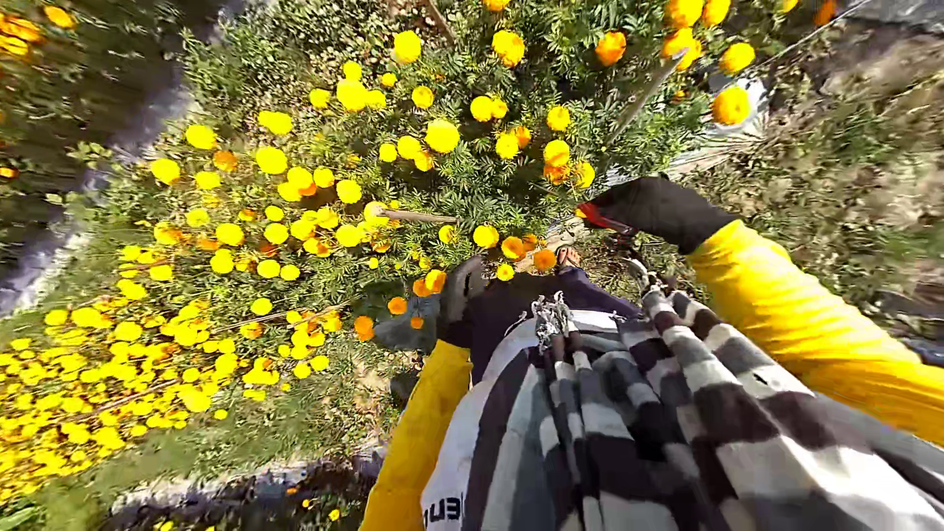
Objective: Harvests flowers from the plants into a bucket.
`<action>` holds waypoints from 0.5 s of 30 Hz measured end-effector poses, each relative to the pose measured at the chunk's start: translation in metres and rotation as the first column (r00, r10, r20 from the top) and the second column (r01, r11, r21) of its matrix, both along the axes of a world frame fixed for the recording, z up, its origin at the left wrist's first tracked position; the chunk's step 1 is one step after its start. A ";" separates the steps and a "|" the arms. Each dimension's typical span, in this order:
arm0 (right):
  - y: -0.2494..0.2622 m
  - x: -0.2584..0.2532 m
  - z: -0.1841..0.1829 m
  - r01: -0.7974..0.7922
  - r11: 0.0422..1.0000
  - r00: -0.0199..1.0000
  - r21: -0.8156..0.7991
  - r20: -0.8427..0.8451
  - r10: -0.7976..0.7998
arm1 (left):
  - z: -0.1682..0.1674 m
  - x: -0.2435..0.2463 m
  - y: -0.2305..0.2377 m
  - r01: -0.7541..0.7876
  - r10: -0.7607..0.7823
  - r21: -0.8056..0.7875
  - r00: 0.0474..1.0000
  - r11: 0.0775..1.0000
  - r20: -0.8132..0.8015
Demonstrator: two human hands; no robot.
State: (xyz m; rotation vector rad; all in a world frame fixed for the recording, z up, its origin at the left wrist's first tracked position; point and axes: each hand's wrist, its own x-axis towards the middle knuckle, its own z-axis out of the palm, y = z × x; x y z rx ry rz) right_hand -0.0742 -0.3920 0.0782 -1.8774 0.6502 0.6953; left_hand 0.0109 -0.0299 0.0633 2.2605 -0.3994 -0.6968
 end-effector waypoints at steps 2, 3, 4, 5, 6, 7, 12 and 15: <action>0.029 0.046 -0.001 -0.072 0.981 0.997 -0.180 -0.004 0.072 | 0.000 0.000 0.020 -0.033 0.037 -0.058 0.998 0.998 0.059; 0.043 0.067 -0.011 -0.120 0.958 0.992 -0.259 0.009 0.127 | -0.001 0.001 0.030 -0.068 0.077 -0.089 0.992 0.994 0.097; 0.057 0.088 -0.024 -0.145 0.939 0.988 -0.311 0.007 0.155 | -0.001 0.003 0.039 -0.114 0.128 -0.102 0.981 0.988 0.144; 0.070 0.107 -0.038 -0.148 0.932 0.988 -0.330 -0.001 0.156 | 0.001 0.006 0.048 -0.174 0.191 -0.107 0.964 0.979 0.185; 0.082 0.125 -0.050 -0.161 0.923 0.986 -0.350 -0.021 0.164 | 0.009 0.012 0.056 -0.245 0.261 -0.101 0.945 0.964 0.198; 0.093 0.142 -0.057 -0.170 0.916 0.985 -0.363 -0.041 0.166 | 0.017 0.020 0.063 -0.327 0.344 -0.112 0.914 0.938 0.215; 0.130 0.193 -0.072 -0.141 0.908 0.990 -0.394 -0.042 0.135 | 0.052 0.099 0.089 -0.342 0.445 -0.325 0.832 0.882 0.332; 0.148 0.197 -0.058 0.003 0.813 0.986 -0.582 0.137 0.095 | 0.077 0.165 0.057 -0.263 0.362 -0.291 0.853 0.920 0.375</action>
